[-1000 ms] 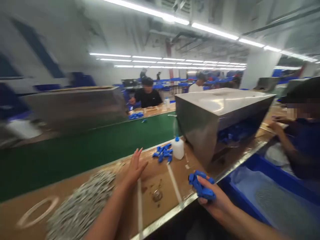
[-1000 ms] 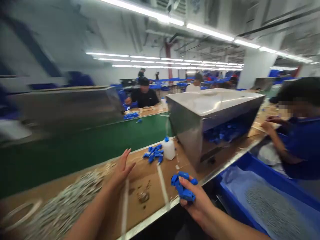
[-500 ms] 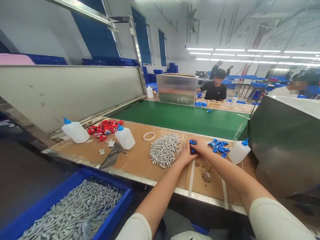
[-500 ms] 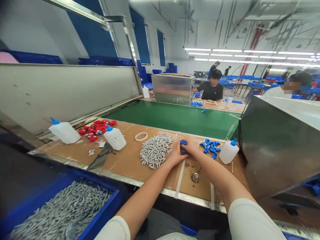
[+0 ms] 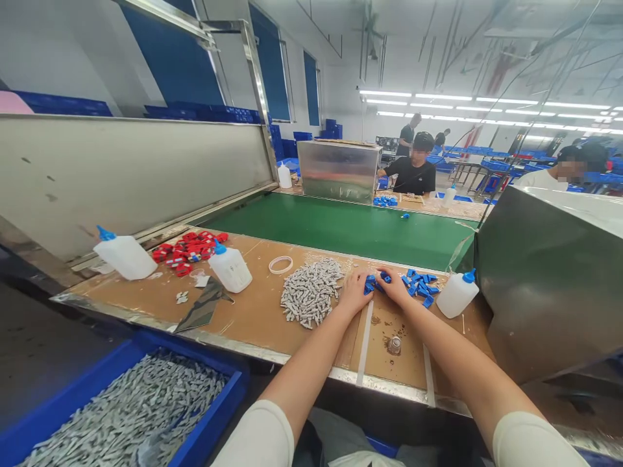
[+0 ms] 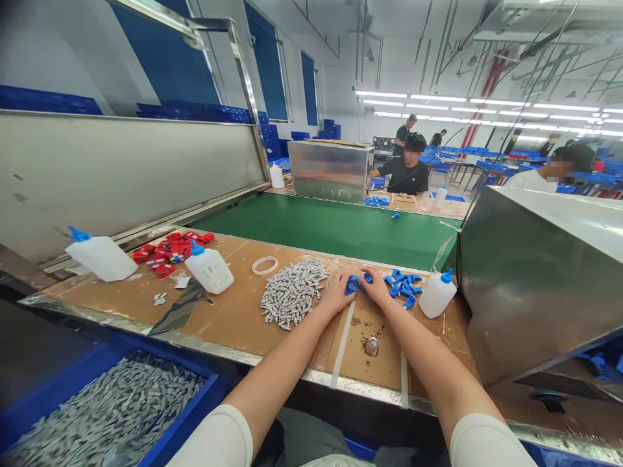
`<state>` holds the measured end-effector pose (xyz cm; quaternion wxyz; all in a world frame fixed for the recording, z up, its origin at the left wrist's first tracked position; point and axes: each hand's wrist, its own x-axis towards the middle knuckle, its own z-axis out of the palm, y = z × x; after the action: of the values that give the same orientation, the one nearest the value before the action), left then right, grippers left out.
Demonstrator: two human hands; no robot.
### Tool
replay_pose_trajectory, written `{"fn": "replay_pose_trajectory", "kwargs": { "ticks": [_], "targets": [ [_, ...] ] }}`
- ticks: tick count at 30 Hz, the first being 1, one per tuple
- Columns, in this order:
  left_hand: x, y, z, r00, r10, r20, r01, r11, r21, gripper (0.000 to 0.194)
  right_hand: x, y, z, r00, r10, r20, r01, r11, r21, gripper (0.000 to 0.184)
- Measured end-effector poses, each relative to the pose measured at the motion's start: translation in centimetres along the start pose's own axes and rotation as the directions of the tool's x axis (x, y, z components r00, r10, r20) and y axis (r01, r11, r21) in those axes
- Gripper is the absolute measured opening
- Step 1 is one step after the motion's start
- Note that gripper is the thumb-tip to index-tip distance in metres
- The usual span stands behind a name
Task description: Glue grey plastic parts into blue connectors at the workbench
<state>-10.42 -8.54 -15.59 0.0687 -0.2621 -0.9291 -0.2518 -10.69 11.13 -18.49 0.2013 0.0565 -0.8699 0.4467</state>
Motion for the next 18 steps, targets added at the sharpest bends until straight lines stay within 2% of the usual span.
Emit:
{"fn": "replay_pose_trajectory", "kwargs": {
  "ticks": [4, 8, 10, 14, 18],
  "targets": [
    [0.1, 0.8, -0.2, 0.999, 0.03, 0.016, -0.031, 0.997, 0.065, 0.047, 0.1, 0.5, 0.7, 0.999, 0.019, -0.04, -0.021, 0.999, -0.045, 0.034],
    [0.6, 1.7, 0.3, 0.997, 0.048, 0.059, -0.052, 0.995, 0.08, 0.056, -0.2, 0.4, 1.1, 0.998, 0.008, -0.066, -0.014, 0.996, -0.086, 0.036],
    [0.9, 1.7, 0.6, 0.997, 0.029, 0.07, -0.033, 0.998, 0.059, 0.051, -0.6, 0.4, 1.0, 0.997, -0.005, -0.075, -0.003, 0.994, -0.114, 0.036],
    [1.0, 0.7, 0.7, 0.999, -0.018, 0.043, 0.02, 0.998, -0.051, 0.039, -1.9, 0.3, 0.3, 0.997, -0.078, -0.028, 0.072, 0.981, -0.182, 0.037],
    [0.8, -0.2, 0.5, 0.997, -0.066, -0.044, 0.052, 0.96, -0.274, 0.034, -3.2, 0.2, -0.6, 0.986, -0.149, 0.072, 0.163, 0.946, -0.279, 0.039]
  ]
}}
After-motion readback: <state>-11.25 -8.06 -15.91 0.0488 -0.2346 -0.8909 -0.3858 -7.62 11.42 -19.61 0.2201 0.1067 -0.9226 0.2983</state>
